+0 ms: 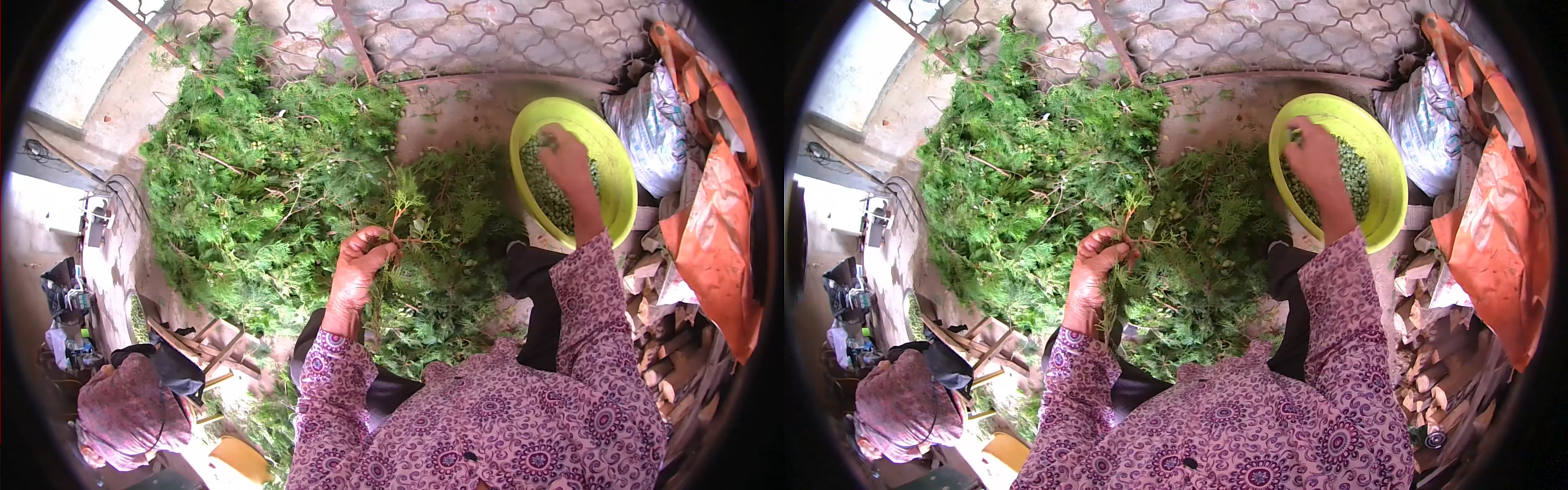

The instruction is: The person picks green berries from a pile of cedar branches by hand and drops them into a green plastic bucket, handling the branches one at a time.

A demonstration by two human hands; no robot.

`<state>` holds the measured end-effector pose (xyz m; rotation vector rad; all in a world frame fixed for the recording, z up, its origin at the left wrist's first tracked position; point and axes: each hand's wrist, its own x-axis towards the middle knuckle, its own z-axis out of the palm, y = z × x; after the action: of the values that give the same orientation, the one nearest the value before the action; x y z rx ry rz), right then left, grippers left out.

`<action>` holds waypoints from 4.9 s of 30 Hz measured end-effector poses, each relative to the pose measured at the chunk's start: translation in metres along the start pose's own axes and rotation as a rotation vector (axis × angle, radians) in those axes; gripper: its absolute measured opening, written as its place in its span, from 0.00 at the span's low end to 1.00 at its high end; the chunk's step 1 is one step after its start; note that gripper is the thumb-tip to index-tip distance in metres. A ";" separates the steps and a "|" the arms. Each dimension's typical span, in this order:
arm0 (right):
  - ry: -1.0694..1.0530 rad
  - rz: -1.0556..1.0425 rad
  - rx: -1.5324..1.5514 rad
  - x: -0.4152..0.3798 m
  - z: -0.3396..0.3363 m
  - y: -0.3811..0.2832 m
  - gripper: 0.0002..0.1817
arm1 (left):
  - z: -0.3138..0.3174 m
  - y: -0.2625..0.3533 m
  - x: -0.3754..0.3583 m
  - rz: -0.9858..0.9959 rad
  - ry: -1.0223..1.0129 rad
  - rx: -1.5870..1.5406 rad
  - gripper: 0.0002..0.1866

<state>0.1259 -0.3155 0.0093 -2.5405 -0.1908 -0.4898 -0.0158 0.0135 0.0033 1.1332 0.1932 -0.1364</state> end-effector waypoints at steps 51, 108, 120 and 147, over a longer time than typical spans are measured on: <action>-1.394 0.726 1.536 -0.055 0.041 -0.115 0.10 | 0.009 -0.003 0.006 -0.053 -0.118 0.141 0.07; -0.428 0.080 0.057 -0.221 0.064 0.030 0.10 | -0.049 -0.009 -0.033 0.446 0.449 0.052 0.06; -0.778 0.219 0.027 -0.235 0.104 0.050 0.11 | -0.236 0.054 -0.296 -0.118 1.117 1.668 0.14; -1.103 0.003 -0.247 -0.221 0.142 -0.065 0.13 | -0.069 0.044 -0.128 0.610 0.385 1.731 0.18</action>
<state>-0.0503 -0.1924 -0.1554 -2.7589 -0.5336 0.9895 -0.1375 0.0960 0.0426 2.8823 0.0124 0.5973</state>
